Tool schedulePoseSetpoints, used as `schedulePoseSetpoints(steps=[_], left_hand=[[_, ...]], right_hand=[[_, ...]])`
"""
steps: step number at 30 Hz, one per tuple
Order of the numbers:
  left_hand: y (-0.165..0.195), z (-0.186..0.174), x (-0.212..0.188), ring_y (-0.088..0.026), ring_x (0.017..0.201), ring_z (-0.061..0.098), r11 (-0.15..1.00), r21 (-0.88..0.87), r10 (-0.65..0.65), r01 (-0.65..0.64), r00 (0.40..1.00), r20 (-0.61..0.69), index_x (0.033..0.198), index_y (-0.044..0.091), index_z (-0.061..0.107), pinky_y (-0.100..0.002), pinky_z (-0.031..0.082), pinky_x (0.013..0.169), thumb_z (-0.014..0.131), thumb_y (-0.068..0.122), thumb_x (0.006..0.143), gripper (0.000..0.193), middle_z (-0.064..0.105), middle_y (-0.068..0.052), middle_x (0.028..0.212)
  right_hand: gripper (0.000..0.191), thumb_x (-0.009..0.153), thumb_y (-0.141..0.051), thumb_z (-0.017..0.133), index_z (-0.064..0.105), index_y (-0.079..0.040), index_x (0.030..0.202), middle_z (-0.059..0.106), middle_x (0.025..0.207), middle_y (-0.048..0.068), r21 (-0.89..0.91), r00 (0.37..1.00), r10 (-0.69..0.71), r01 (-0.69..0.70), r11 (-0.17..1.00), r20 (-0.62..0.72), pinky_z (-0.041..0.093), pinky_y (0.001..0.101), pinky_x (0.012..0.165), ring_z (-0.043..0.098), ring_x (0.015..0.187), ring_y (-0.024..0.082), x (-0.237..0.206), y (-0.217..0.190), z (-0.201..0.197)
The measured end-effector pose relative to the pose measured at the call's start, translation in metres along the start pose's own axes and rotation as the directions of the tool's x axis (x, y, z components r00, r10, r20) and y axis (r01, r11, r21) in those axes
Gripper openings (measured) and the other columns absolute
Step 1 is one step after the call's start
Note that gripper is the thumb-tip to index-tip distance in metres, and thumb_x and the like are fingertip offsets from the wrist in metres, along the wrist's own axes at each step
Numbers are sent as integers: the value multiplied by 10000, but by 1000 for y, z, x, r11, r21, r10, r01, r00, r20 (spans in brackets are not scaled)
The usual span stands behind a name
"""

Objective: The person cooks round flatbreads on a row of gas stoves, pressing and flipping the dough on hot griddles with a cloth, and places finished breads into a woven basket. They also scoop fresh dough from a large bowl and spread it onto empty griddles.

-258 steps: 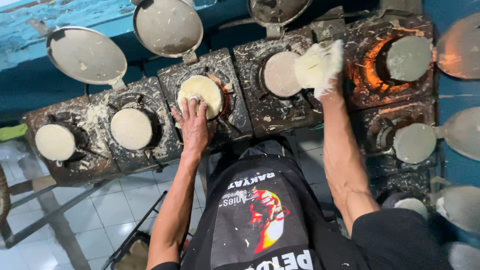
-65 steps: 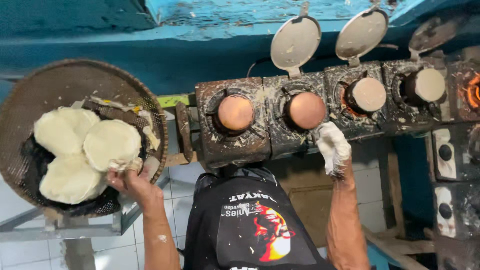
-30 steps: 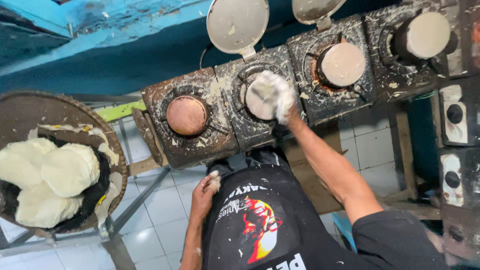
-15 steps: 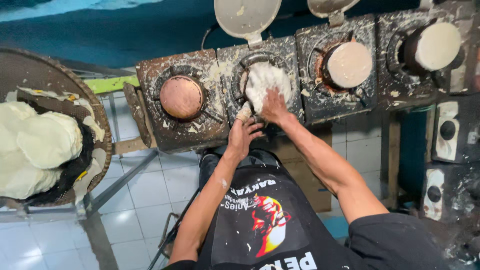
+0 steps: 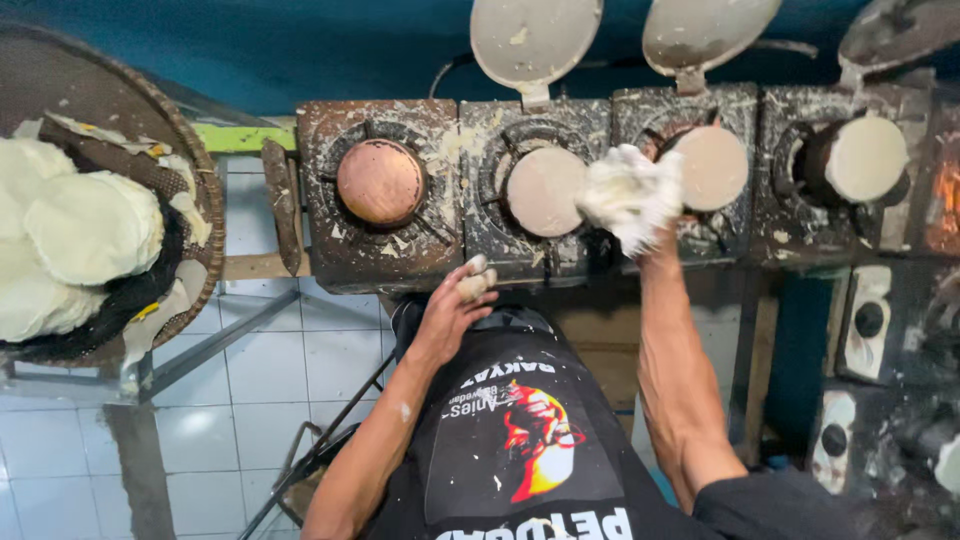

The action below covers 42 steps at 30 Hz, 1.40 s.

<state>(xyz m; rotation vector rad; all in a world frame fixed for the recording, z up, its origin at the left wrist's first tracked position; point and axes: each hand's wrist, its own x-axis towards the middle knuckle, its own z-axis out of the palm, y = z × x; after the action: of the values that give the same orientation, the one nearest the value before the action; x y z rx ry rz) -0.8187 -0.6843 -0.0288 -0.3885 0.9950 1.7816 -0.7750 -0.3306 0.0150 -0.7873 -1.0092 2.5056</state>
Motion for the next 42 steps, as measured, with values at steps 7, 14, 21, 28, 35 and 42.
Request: schedulePoseSetpoints(steps=[7,14,21,28,35,42], left_hand=[[68,-116,-50,-275,1078,682,916,-276,223,-291,942,-252,1360,91,585,-404,570,885,475,353,1013,448,683,-117,1236],[176,-162,-1,-247,966,682,971,-25,230,-240,953,-197,1350,67,594,-382,558,795,429,477,1015,555,678,-100,1162],[208,-175,15,-216,921,665,998,70,2,5,996,-93,1414,81,583,-367,539,751,350,621,1010,714,650,-85,1153],[218,-210,20,-262,1101,683,996,-23,-86,90,986,143,1442,46,530,-409,559,886,310,515,1020,668,668,-100,1331],[214,-210,18,-297,1176,645,981,-134,-113,141,973,200,1455,24,530,-429,541,930,335,503,1052,655,634,-168,1345],[216,-205,18,-328,1213,629,974,-164,-126,155,977,173,1460,38,503,-455,536,949,353,518,1016,671,617,-173,1355]], right_hand=[[571,1024,-528,464,653,-22,1210,694,1057,140,106,990,44,-58,993,134,569,361,713,705,887,240,-35,-17,71],[243,1062,-259,556,672,-58,1133,695,919,145,-832,898,-186,440,338,399,553,387,638,679,785,270,20,113,179],[558,969,-197,584,509,-108,1515,585,1365,218,-766,825,280,562,-312,491,506,583,942,583,1152,459,32,251,270],[515,1012,-384,525,467,-246,1504,501,1562,115,-602,867,293,492,-629,403,498,550,1099,493,1438,352,45,259,230],[545,1092,-324,421,427,-117,1597,561,1465,243,-761,812,199,583,-285,548,500,545,1018,550,1305,374,20,272,271],[545,989,-485,563,612,-113,1384,729,1311,112,-925,980,-186,139,353,76,632,391,1039,725,1179,190,41,255,269]])
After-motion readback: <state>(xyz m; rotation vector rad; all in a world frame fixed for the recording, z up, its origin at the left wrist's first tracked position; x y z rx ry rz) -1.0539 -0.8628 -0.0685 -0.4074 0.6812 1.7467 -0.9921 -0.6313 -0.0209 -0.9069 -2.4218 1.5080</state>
